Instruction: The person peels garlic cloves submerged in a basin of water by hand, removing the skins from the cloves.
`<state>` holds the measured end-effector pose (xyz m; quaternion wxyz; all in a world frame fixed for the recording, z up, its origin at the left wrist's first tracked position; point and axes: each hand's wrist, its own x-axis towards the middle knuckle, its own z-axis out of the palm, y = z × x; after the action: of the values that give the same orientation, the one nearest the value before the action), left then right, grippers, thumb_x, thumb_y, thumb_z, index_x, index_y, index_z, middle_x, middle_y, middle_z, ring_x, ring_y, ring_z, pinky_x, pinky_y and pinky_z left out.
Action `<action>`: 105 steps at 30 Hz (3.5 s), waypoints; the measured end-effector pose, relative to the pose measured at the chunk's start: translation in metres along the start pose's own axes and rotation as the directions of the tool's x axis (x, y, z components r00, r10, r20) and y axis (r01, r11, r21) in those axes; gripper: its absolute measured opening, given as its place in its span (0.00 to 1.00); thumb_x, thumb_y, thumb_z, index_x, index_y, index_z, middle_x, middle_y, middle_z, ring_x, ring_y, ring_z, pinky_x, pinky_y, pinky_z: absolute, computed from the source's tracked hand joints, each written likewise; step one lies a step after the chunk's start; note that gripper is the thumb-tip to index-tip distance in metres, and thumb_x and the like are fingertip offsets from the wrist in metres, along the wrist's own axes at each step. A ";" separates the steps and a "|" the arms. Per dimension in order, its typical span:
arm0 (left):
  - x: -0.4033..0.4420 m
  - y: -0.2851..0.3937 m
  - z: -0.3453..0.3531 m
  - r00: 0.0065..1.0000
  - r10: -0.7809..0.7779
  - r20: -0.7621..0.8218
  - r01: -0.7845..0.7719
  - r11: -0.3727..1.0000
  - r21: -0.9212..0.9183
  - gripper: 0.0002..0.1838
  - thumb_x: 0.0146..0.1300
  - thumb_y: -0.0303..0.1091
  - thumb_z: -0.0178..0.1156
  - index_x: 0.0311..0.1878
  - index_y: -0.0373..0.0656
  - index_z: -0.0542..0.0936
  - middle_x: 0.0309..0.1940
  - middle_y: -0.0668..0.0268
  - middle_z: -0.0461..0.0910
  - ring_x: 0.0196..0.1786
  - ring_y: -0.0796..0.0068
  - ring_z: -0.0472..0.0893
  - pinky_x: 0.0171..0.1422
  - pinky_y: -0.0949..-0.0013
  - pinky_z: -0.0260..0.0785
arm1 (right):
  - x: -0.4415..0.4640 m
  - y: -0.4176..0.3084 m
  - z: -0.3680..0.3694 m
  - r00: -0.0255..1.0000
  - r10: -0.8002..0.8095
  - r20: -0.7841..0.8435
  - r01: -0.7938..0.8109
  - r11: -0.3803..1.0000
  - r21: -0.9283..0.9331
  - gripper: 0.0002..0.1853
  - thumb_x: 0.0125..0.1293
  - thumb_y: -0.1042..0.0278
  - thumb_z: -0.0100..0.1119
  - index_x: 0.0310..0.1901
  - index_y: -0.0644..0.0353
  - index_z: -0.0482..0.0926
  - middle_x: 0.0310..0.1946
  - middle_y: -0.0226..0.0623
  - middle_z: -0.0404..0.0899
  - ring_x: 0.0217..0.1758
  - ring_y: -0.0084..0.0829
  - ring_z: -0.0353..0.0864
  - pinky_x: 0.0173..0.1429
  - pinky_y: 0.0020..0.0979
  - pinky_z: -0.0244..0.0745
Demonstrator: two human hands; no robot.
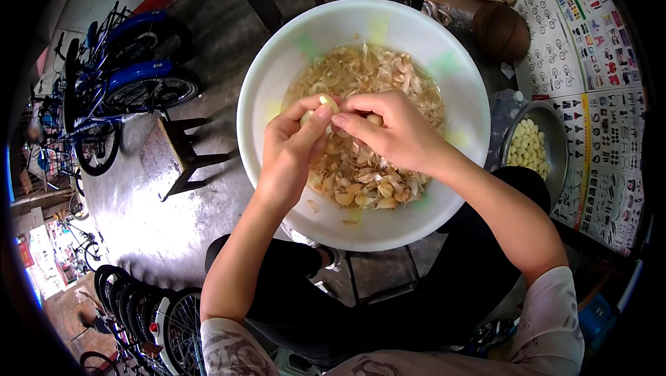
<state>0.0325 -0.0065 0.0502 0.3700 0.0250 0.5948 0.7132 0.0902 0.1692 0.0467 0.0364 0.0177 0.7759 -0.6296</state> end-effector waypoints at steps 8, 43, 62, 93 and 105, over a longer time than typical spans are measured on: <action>-0.001 -0.003 0.004 1.000 0.024 -0.016 -0.025 0.994 -0.110 0.12 0.73 0.35 0.55 0.51 0.37 0.77 0.27 0.79 0.67 0.28 0.89 0.59 0.33 0.81 0.54 | 0.001 0.000 0.000 0.976 -0.204 -0.080 0.198 0.977 -0.082 0.11 0.65 0.67 0.60 0.31 0.68 0.81 0.18 0.42 0.76 0.19 0.33 0.74 0.28 0.32 0.66; 0.001 -0.007 -0.004 0.992 -0.074 0.100 0.032 0.928 0.371 0.13 0.75 0.37 0.53 0.45 0.35 0.80 0.28 0.74 0.74 0.33 0.85 0.70 0.39 0.76 0.64 | -0.003 0.002 -0.020 0.937 -0.306 0.171 0.350 0.780 -0.519 0.04 0.62 0.74 0.60 0.32 0.64 0.81 0.27 0.40 0.81 0.27 0.42 0.81 0.33 0.38 0.75; 0.002 -0.001 -0.002 0.989 0.042 0.144 -0.116 0.823 0.556 0.15 0.77 0.39 0.50 0.46 0.38 0.82 0.24 0.78 0.67 0.29 0.88 0.64 0.33 0.78 0.57 | 0.005 0.009 -0.029 0.927 -0.375 -0.003 0.318 0.791 -0.523 0.07 0.61 0.70 0.60 0.27 0.62 0.81 0.24 0.41 0.82 0.27 0.43 0.81 0.34 0.40 0.76; 0.023 0.002 -0.023 0.993 -0.097 -0.070 0.090 0.991 -0.102 0.06 0.67 0.31 0.50 0.39 0.38 0.73 0.32 0.65 0.72 0.22 0.86 0.58 0.27 0.79 0.51 | 0.017 0.022 -0.049 0.997 0.055 -0.049 -0.073 0.673 -0.736 0.05 0.58 0.75 0.63 0.37 0.62 0.83 0.31 0.48 0.83 0.35 0.49 0.84 0.43 0.45 0.79; 0.024 -0.009 -0.011 0.988 0.046 -0.146 -0.038 0.998 0.057 0.11 0.71 0.36 0.45 0.37 0.40 0.73 0.29 0.71 0.65 0.23 0.85 0.59 0.28 0.78 0.50 | 0.021 0.033 -0.031 0.830 0.532 0.169 -0.278 0.131 0.952 0.20 0.77 0.53 0.45 0.43 0.66 0.75 0.28 0.33 0.70 0.26 0.22 0.69 0.30 0.25 0.69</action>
<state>0.0145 -0.0023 0.0293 0.3092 -0.0050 0.6390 0.7043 0.0708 0.2063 0.0197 0.1056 0.3127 0.1988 -0.9228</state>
